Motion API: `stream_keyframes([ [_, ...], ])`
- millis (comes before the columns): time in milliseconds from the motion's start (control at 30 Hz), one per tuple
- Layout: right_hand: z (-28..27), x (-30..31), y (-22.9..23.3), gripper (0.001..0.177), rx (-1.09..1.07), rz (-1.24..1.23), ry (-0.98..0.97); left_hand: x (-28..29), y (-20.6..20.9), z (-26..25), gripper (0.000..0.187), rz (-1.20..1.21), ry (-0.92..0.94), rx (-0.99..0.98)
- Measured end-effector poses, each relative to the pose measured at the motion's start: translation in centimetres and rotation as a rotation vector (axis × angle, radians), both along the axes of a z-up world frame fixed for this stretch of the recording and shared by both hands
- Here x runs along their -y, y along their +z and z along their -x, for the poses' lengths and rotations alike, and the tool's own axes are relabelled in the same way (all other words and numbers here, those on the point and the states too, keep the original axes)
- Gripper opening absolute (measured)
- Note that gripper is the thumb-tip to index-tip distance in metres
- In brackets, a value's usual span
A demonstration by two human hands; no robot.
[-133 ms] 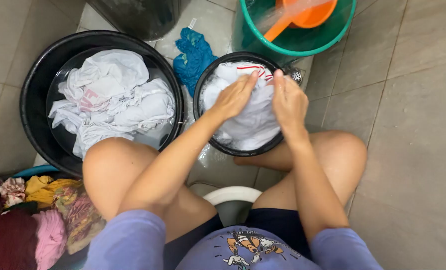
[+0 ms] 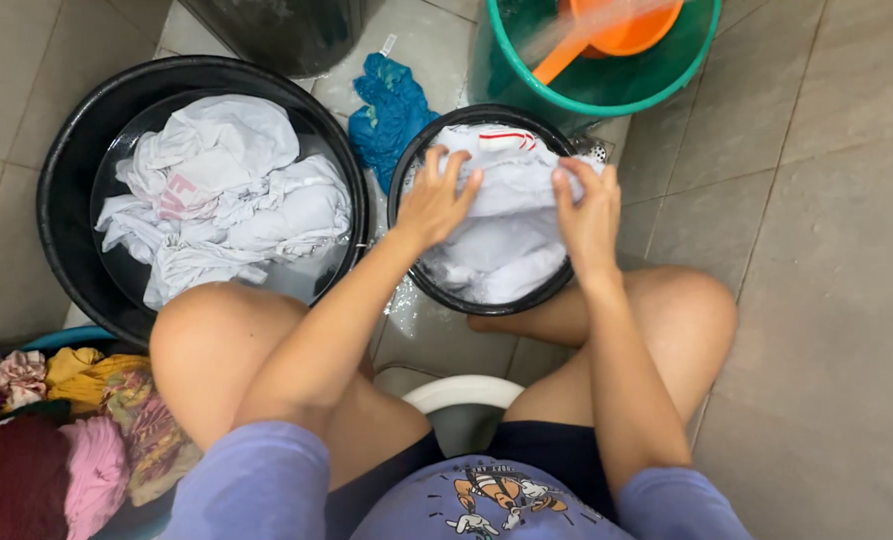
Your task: The person washes clothes by hand in a black basin filled with soapy water. They repeatedly submerge, scrub, and wring out white garments, then transfer them to a second basin. Water is added using an orange scoop from a green bucket.
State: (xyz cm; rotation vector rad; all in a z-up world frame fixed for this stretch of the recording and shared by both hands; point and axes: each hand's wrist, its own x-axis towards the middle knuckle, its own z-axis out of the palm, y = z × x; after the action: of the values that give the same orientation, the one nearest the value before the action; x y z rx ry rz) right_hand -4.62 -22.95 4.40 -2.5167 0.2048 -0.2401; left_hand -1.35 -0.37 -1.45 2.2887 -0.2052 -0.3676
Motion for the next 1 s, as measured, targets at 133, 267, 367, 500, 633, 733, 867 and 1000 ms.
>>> stream_keyframes([
  [133, -0.7, -2.0, -7.5, 0.045, -0.05, 0.107, 0.196, 0.7, -4.8, 3.1, 0.076, -0.308, -0.166, 0.097],
  [267, 0.2, -2.6, -13.2, 0.05, -0.405, 0.29, 0.144, 1.3, -11.9, 3.0, 0.078, -0.501, -0.294, 0.072],
  [367, -2.0, -1.8, -17.0, 0.059, -0.521, 0.238, 0.097, 2.0, -13.3, 1.6, 0.072, -0.67, -0.386, 0.216],
  [500, -4.1, -1.9, -19.2, 0.061, -0.416, 0.446, 0.043, 1.2, -6.7, 1.7, 0.071, -0.369, -0.304, -0.142],
  [633, -3.6, -1.6, -7.9, 0.022, 0.02, -0.177, 0.208, 2.1, -0.6, 2.8, 0.115, -0.14, -0.173, -0.051],
  [733, -1.9, -1.6, 6.2, 0.014, 0.165, -0.751, 0.287, 3.6, 0.4, 3.7, 0.119, 0.332, 0.013, 0.168],
  [867, 1.6, -0.7, 17.8, 0.017, 0.414, -0.793, 0.305, 4.7, 3.5, 1.5, 0.067, 0.661, 0.018, 0.184],
  [1000, 2.3, 5.0, 15.5, 0.024, 0.357, -0.75, 0.06, 4.3, 9.4, -1.6, 0.053, 0.702, -0.021, 0.516],
])
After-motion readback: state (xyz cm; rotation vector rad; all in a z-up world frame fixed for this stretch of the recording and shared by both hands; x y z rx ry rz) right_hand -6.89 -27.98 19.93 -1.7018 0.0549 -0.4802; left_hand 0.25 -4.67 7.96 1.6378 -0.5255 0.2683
